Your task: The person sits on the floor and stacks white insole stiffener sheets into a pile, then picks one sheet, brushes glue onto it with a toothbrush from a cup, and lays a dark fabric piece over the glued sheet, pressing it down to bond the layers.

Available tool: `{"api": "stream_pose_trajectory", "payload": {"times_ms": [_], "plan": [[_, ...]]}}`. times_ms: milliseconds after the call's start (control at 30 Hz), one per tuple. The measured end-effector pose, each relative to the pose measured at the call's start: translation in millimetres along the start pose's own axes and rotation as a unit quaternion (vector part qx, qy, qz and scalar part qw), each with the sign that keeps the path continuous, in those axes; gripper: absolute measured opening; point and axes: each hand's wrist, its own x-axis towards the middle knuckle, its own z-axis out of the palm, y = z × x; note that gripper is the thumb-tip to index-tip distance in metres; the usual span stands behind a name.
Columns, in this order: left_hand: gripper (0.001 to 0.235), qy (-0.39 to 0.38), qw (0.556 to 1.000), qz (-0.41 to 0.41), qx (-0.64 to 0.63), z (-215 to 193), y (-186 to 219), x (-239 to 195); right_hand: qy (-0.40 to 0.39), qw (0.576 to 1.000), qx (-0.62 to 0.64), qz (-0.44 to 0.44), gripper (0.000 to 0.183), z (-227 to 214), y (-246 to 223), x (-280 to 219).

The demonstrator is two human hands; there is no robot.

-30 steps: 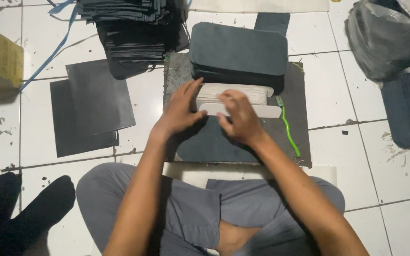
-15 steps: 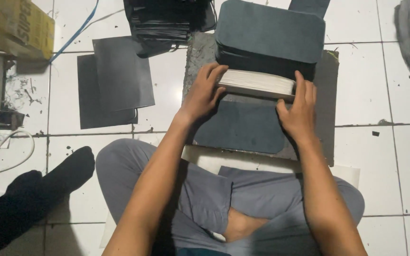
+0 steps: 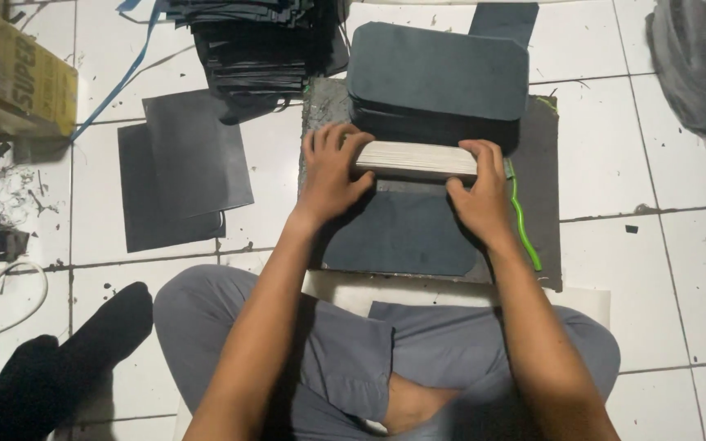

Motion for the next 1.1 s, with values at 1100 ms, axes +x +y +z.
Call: {"api": "stream_pose_trajectory", "payload": {"times_ms": [1100], "plan": [[0.059, -0.084, 0.995, 0.022, -0.049, -9.6, -22.7, -5.4, -0.066, 0.996, -0.049, -0.037, 0.055, 18.2, -2.7, -7.9]]}}
